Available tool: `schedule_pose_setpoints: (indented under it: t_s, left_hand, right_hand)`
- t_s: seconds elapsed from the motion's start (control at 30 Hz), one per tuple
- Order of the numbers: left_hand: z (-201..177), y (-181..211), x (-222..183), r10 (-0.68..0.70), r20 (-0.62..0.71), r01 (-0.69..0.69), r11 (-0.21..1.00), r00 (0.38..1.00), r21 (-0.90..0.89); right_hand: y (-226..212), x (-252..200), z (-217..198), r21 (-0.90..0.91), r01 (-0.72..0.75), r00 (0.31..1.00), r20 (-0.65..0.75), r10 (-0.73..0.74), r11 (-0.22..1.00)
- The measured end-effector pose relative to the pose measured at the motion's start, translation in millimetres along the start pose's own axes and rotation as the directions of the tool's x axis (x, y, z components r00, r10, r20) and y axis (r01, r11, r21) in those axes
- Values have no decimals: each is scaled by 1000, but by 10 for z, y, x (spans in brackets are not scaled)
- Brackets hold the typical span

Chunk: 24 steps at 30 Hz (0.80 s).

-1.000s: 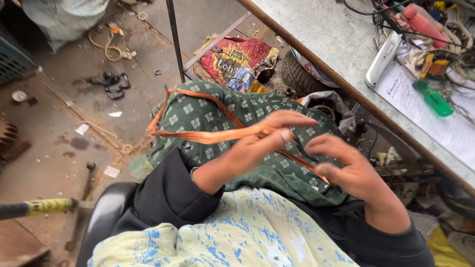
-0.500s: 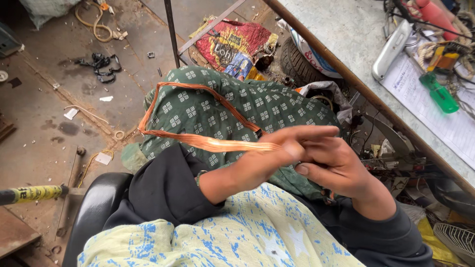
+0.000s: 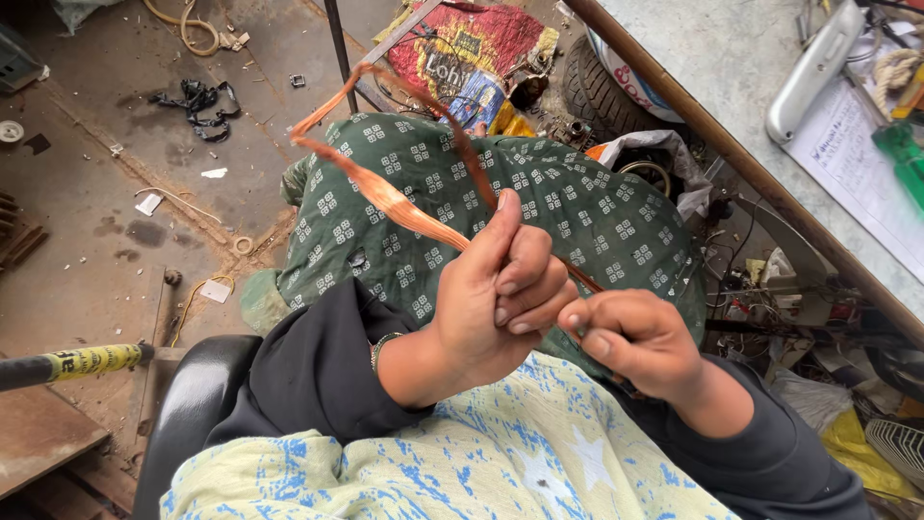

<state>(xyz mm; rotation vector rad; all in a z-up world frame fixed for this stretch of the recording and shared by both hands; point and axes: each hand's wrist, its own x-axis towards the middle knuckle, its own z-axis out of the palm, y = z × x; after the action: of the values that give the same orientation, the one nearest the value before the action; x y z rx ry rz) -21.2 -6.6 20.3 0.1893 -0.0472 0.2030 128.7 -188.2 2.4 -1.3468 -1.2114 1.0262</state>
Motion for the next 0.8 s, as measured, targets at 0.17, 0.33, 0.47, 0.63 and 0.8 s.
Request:
schedule_pose_setpoints:
  t_s: [0.17,0.33,0.47,0.63,0.8]
  left_hand:
    - [50,132,-39,-78,49,81,994,996,-74]
    - [-26,181,30,-120,18,121,991,993,-64]
    - [-182,325,117,-81,46,85,993,996,-85]
    - [-241,104,109,-193,40,194,980,980,-30]
    - [-186,88,158,-168,12,166,980,986,107]
  right_hand:
    - [-24,-55,102,2,124,992,15,-124,992]
    - [69,-72,60,56,-67,998,23,66,996]
    - [26,103,-31,37,-166,986,18,165,985]
    - [-241,325,59,-330,40,991,135,5,943]
    - [-328,320,40,-459,82,982,189,7,885]
